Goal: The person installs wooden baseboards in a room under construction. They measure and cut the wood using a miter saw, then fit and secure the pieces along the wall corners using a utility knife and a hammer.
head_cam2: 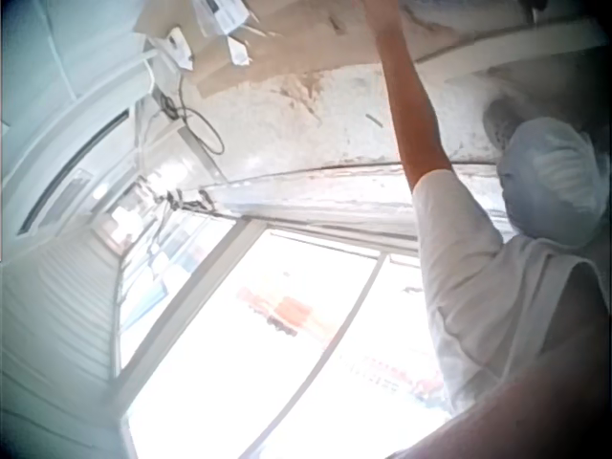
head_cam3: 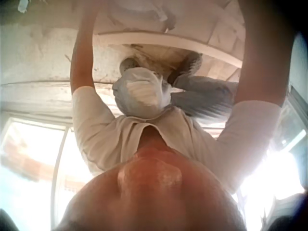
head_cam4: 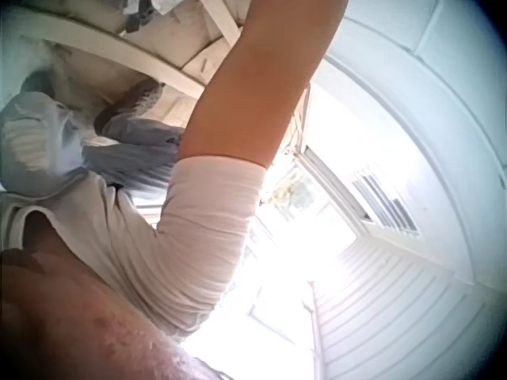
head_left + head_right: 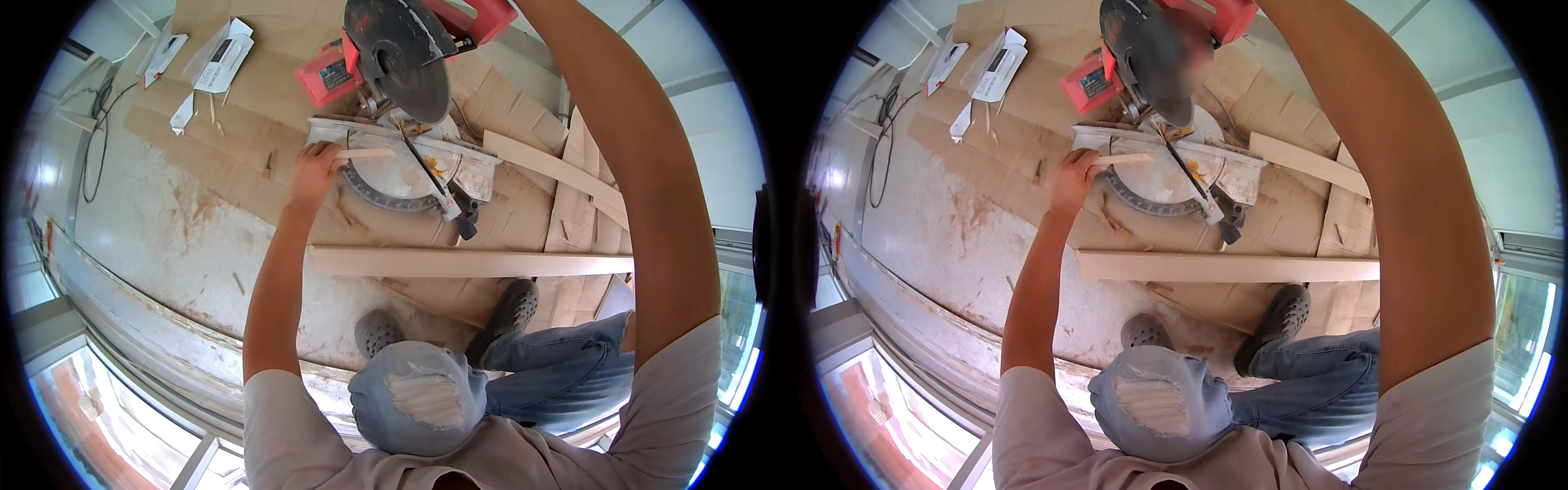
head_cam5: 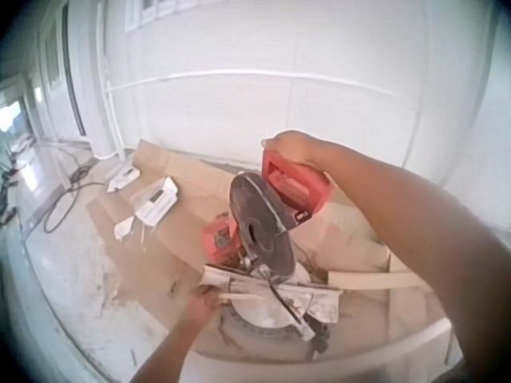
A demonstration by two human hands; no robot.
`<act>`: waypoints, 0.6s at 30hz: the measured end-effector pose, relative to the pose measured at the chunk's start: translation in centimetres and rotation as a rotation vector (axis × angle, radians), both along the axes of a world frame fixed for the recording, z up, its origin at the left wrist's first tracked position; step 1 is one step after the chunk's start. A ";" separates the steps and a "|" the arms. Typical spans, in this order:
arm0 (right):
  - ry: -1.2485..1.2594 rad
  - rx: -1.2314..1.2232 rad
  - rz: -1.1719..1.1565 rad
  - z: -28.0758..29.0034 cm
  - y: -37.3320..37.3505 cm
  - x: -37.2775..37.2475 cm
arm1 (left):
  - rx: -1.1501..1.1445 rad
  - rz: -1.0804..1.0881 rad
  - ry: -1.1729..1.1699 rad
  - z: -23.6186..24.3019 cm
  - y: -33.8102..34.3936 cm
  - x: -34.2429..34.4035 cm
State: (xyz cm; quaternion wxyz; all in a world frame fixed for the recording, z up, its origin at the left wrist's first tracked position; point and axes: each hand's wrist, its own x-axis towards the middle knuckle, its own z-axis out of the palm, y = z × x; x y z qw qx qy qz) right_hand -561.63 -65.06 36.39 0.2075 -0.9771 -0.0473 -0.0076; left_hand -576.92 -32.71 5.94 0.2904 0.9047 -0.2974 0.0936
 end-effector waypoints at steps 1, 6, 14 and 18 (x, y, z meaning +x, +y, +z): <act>-0.011 0.015 -0.009 -0.1 -0.1 0.4 | -0.075 0.073 0.139 -0.2 0.8 -1.8; -0.063 -0.081 -0.029 -0.5 0.9 1.7 | -0.533 0.352 0.914 -1.2 4.9 -10.1; -0.248 -0.215 -0.128 -0.2 -1.1 1.8 | -0.861 0.342 1.244 1.0 5.6 -15.9; -0.256 -0.136 -0.056 0.6 -2.6 -4.0 | -0.790 0.374 1.230 -0.4 7.7 -18.6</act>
